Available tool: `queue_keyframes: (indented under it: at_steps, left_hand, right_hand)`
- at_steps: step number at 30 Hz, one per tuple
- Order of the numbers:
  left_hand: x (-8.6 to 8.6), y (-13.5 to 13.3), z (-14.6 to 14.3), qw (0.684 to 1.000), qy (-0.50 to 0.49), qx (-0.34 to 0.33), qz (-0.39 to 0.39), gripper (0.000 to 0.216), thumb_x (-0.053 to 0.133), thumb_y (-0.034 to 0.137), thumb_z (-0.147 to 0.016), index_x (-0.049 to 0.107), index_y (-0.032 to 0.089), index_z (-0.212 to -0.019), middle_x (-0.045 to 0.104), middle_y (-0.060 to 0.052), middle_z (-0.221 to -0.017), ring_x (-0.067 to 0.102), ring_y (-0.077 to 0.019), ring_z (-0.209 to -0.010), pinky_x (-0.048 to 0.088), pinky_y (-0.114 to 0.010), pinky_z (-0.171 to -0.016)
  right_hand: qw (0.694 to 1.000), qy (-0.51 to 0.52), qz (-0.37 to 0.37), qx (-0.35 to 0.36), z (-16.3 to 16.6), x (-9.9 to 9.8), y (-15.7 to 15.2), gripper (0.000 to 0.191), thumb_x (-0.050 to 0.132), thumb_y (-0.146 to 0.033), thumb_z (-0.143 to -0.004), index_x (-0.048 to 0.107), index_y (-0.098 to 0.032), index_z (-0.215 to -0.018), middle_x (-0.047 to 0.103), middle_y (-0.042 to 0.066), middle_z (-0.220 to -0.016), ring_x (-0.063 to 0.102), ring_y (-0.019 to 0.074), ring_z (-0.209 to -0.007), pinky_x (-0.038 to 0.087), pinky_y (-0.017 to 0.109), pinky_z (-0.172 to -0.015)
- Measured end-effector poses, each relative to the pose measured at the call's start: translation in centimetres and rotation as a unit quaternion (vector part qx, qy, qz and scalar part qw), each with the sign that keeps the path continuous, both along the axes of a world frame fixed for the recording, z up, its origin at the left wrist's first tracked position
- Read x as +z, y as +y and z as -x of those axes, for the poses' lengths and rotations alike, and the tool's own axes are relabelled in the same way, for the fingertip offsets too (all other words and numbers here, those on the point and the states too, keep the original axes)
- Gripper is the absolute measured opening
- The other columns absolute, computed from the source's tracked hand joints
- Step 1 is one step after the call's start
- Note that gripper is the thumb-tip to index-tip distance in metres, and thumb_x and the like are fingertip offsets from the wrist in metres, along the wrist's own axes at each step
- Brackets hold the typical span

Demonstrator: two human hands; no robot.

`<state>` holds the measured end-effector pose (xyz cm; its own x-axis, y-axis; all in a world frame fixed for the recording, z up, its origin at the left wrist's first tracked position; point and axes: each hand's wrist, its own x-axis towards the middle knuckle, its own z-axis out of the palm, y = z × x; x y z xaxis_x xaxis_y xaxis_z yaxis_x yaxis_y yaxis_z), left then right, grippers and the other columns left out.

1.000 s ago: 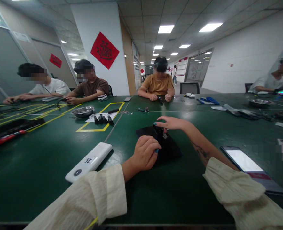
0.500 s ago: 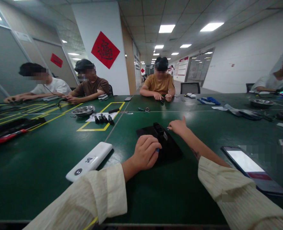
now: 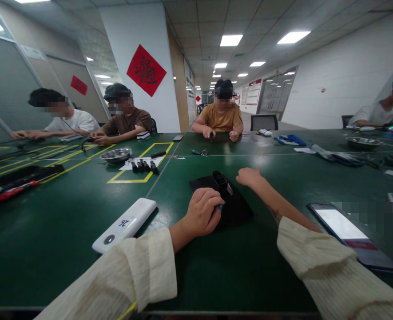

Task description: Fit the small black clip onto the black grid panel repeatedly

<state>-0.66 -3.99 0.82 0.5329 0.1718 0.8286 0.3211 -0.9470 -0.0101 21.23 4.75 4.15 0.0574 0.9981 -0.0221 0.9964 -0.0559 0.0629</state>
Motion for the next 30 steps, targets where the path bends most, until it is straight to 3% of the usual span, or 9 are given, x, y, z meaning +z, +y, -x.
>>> queue_keyframes:
  at_steps: [4, 7, 10, 13, 15, 18, 20, 26, 30]
  left_hand:
    - [-0.2, 0.0, -0.3, 0.995, -0.061, -0.031, 0.071, 0.023, 0.042, 0.015, -0.081, 0.04, 0.019, -0.103, 0.054, -0.008, -0.095, 0.052, -0.0176, -0.088, 0.043, -0.034, -0.076]
    - [-0.1, -0.1, -0.3, 0.988, -0.056, 0.026, 0.145, 0.016, 0.033, 0.022, -0.088, 0.047, 0.018, -0.094, 0.056, -0.006, -0.087, 0.05, -0.0176, -0.084, 0.04, -0.035, -0.076]
    - [0.0, 0.0, -0.2, 0.979, -0.069, 0.085, 0.172, 0.032, 0.025, 0.032, -0.092, 0.053, 0.019, -0.081, 0.058, -0.004, -0.077, 0.049, -0.0191, -0.083, 0.035, -0.038, -0.081]
    - [-0.4, 0.4, -0.3, 0.963, -0.135, 0.076, 0.222, 0.046, 0.016, 0.039, -0.094, 0.053, 0.019, -0.075, 0.056, -0.005, -0.076, 0.049, -0.0186, -0.08, 0.038, -0.037, -0.078]
    - [-0.8, 0.7, -0.4, 0.942, -0.181, 0.059, 0.278, 0.046, 0.015, 0.04, -0.094, 0.051, 0.019, -0.076, 0.055, -0.005, -0.076, 0.05, -0.0175, -0.076, 0.04, -0.035, -0.073]
    - [-1.2, 1.0, -0.6, 0.917, -0.226, 0.054, 0.323, 0.044, 0.019, 0.042, -0.094, 0.05, 0.018, -0.076, 0.054, -0.004, -0.077, 0.051, -0.0164, -0.074, 0.042, -0.033, -0.072]
    - [-1.4, 1.3, -0.6, 0.912, -0.242, 0.064, 0.324, 0.044, 0.021, 0.045, -0.093, 0.05, 0.019, -0.073, 0.053, -0.004, -0.078, 0.05, -0.0162, -0.075, 0.043, -0.033, -0.071]
    - [-2.2, 2.4, -0.6, 0.889, -0.273, 0.088, 0.357, 0.041, 0.025, 0.048, -0.09, 0.05, 0.018, -0.074, 0.053, -0.003, -0.075, 0.05, -0.0164, -0.073, 0.043, -0.031, -0.069]
    - [-2.8, 3.0, -0.7, 0.863, -0.29, 0.101, 0.402, 0.04, 0.027, 0.048, -0.089, 0.051, 0.018, -0.076, 0.053, -0.003, -0.077, 0.05, -0.0164, -0.074, 0.042, -0.03, -0.07]
  right_hand:
    - [0.997, 0.016, -0.064, 0.031, 1.2, 4.7, -2.1, 0.036, 0.036, -0.029, -0.084, 0.067, -0.013, -0.093, 0.064, 0.018, -0.103, 0.058, 0.0288, -0.095, 0.038, 0.044, -0.084]
    - [0.979, 0.065, -0.12, 0.154, 3.4, 7.6, -4.7, 0.035, 0.036, -0.03, -0.085, 0.067, -0.014, -0.078, 0.067, 0.012, -0.083, 0.059, 0.0206, -0.079, 0.04, 0.03, -0.072]
    - [0.941, 0.152, -0.057, 0.298, 5.7, 8.8, -7.3, 0.034, 0.036, -0.03, -0.086, 0.063, -0.015, -0.07, 0.064, 0.004, -0.071, 0.054, 0.0129, -0.065, 0.036, 0.023, -0.061]
    - [0.904, 0.206, 0.066, 0.368, 7.2, 8.8, -8.7, 0.03, 0.038, -0.027, -0.086, 0.06, -0.016, -0.068, 0.064, 0.001, -0.071, 0.054, 0.0116, -0.064, 0.038, 0.023, -0.063]
    - [0.91, 0.19, 0.096, 0.355, 7.7, 8.6, -9.1, 0.03, 0.038, -0.027, -0.086, 0.059, -0.017, -0.068, 0.066, 0.002, -0.076, 0.056, 0.0137, -0.071, 0.039, 0.03, -0.079]
    - [0.927, 0.151, 0.101, 0.329, 8.0, 8.1, -8.9, 0.03, 0.036, -0.027, -0.087, 0.06, -0.017, -0.072, 0.067, 0.005, -0.084, 0.056, 0.018, -0.083, 0.023, 0.053, -0.098]
    - [0.931, 0.131, 0.092, 0.329, 8.2, 7.7, -8.7, 0.029, 0.035, -0.025, -0.088, 0.061, -0.017, -0.076, 0.066, 0.006, -0.088, 0.056, 0.0198, -0.088, 0.014, 0.059, -0.099]
    - [0.947, 0.02, -0.047, 0.318, 8.9, 5.9, -8.0, 0.035, 0.035, -0.028, -0.088, 0.066, -0.017, -0.078, 0.066, 0.008, -0.086, 0.054, 0.0255, -0.095, 0.008, 0.059, -0.101]
    - [0.95, 0.058, -0.047, 0.302, 8.5, 5.9, -7.6, 0.025, 0.047, -0.033, -0.083, 0.066, -0.017, -0.085, 0.065, 0.008, -0.089, 0.051, 0.0271, -0.099, 0.007, 0.06, -0.1]
